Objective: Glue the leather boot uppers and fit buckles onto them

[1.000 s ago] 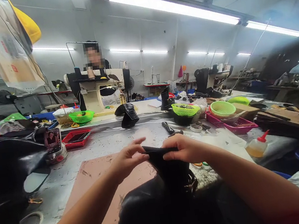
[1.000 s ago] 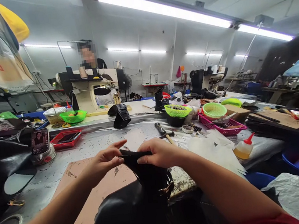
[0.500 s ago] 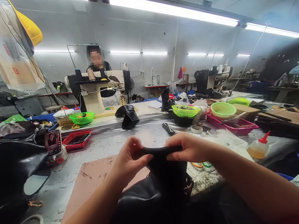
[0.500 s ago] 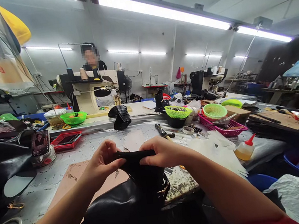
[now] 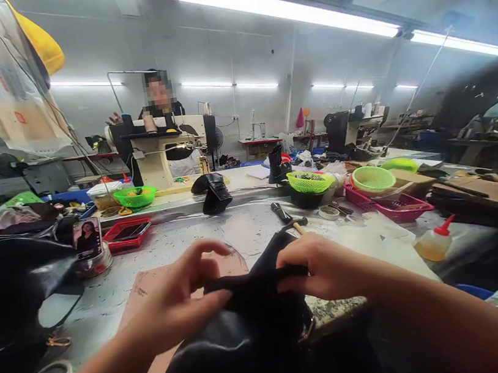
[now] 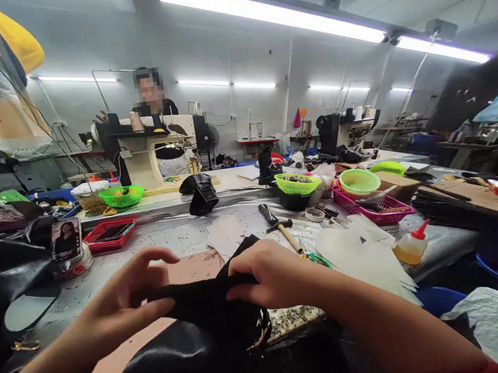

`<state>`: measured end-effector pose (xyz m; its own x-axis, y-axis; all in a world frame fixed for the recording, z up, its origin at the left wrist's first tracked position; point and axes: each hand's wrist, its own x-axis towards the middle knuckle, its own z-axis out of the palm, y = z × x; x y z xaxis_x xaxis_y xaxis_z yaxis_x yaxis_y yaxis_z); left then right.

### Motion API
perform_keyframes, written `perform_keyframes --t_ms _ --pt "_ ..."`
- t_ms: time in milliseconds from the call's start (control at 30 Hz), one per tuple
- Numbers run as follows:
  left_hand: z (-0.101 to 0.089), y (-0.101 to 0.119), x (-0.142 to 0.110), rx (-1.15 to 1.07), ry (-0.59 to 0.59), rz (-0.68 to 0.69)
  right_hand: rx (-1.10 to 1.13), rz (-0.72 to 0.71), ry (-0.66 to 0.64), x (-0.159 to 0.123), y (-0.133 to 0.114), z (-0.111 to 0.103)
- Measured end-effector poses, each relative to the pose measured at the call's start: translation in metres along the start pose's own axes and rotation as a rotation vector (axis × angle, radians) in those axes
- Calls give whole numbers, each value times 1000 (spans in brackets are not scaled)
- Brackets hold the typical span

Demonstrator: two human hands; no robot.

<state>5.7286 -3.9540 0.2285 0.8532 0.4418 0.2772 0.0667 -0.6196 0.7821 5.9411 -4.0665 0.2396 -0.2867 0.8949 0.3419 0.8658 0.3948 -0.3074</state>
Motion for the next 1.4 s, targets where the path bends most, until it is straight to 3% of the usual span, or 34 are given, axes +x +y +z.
perform_keyframes --t_ms 100,167,300,433,500,567,633,667,700,767,800,833,867,900,933,1000,1100,1200,1267,1400 --pt "-5 21 9 434 -221 126 -61 -134 75 3 -9 8" --pt "-4 30 13 667 -271 221 -39 -209 79 5 -13 9" --pt "-12 27 5 852 -222 280 57 -208 11 7 6 8" --pt "-24 19 0 923 -208 156 72 -204 37 23 52 21" --pt "-27 18 10 978 -228 47 35 -173 214 38 70 32" --pt "-30 16 28 1040 -197 -68 -45 -75 540 50 72 44" --pt "-34 11 48 1059 -110 -162 -78 -3 800 52 56 59" --pt "-37 8 57 1042 -65 -196 -50 -11 816 48 42 67" --pt "-39 3 63 1008 -23 -226 24 -77 715 41 26 77" --pt "-45 -6 70 889 68 -265 204 -167 193 23 -3 102" --pt "-46 -11 70 794 126 -275 235 -123 -99 14 -13 116" --pt "-46 -16 69 666 193 -277 222 -3 -256 6 -19 132" --pt "-45 -20 66 506 263 -275 186 136 -251 0 -21 147" --pt "-42 -24 61 323 328 -272 165 280 -155 -3 -18 161" --pt "-39 -27 55 133 376 -276 164 385 -17 -5 -13 173" --pt "-30 -36 41 -164 431 -322 257 460 297 -5 1 188" --pt "-20 -57 16 -274 551 -424 445 461 591 -3 20 181" --pt "-12 -87 -10 -372 648 -570 729 584 785 -1 31 150" --pt "-3 -106 -27 -564 624 -710 1025 619 762 2 40 132" --pt "24 -129 -58 -828 693 -908 1412 720 362 7 59 128"
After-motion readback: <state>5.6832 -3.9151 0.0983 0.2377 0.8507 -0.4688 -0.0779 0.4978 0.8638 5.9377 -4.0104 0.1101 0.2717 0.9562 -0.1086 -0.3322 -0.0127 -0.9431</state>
